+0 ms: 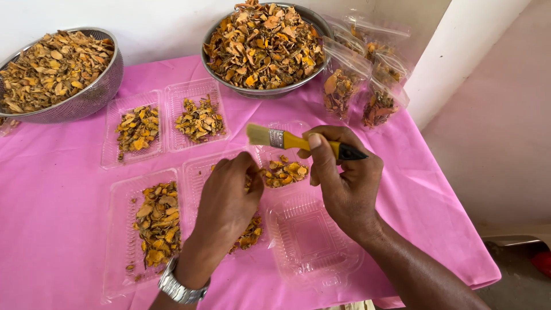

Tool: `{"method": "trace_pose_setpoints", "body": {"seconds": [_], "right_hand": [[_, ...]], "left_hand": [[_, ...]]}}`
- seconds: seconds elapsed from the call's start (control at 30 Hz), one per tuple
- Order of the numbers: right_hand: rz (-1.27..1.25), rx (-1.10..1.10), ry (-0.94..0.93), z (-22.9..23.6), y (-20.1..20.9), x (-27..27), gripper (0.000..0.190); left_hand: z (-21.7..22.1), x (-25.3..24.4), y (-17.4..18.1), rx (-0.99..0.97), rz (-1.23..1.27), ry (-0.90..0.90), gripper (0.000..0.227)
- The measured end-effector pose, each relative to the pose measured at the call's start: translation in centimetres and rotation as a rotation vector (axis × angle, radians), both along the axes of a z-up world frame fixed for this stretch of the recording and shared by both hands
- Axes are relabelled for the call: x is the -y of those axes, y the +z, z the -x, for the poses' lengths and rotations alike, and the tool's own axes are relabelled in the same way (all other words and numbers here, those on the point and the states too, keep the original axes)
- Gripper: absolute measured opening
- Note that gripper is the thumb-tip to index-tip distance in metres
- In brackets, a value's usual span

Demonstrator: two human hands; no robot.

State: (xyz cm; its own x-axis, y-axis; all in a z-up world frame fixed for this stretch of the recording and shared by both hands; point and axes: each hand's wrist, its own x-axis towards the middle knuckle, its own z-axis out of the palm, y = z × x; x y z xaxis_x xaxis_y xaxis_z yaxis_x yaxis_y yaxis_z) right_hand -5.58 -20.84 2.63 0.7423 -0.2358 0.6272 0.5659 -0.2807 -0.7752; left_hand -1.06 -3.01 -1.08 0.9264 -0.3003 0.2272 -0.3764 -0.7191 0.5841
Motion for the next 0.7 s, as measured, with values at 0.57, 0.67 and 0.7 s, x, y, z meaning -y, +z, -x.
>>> {"method": "trace_pose_setpoints", "body": {"seconds": [0.57, 0.67, 0.7], "right_hand": [[0.024, 0.006, -0.028, 0.0, 0.0, 0.2, 0.025], [0.148, -0.118, 0.071, -0.6, -0.4, 0.4, 0.029], [0.149, -0.12, 0.066, -0.6, -0.6, 0.4, 0.029]], "left_hand": [[2.1, -6.3, -0.1, 0.005, -0.326, 0.1, 0.006], [6.1, -6.5, -0.8, 0.113, -0.106, 0.055, 0.008], [7.1, -6.5, -1.5, 0.111, -0.105, 0.05, 0.008]]}}
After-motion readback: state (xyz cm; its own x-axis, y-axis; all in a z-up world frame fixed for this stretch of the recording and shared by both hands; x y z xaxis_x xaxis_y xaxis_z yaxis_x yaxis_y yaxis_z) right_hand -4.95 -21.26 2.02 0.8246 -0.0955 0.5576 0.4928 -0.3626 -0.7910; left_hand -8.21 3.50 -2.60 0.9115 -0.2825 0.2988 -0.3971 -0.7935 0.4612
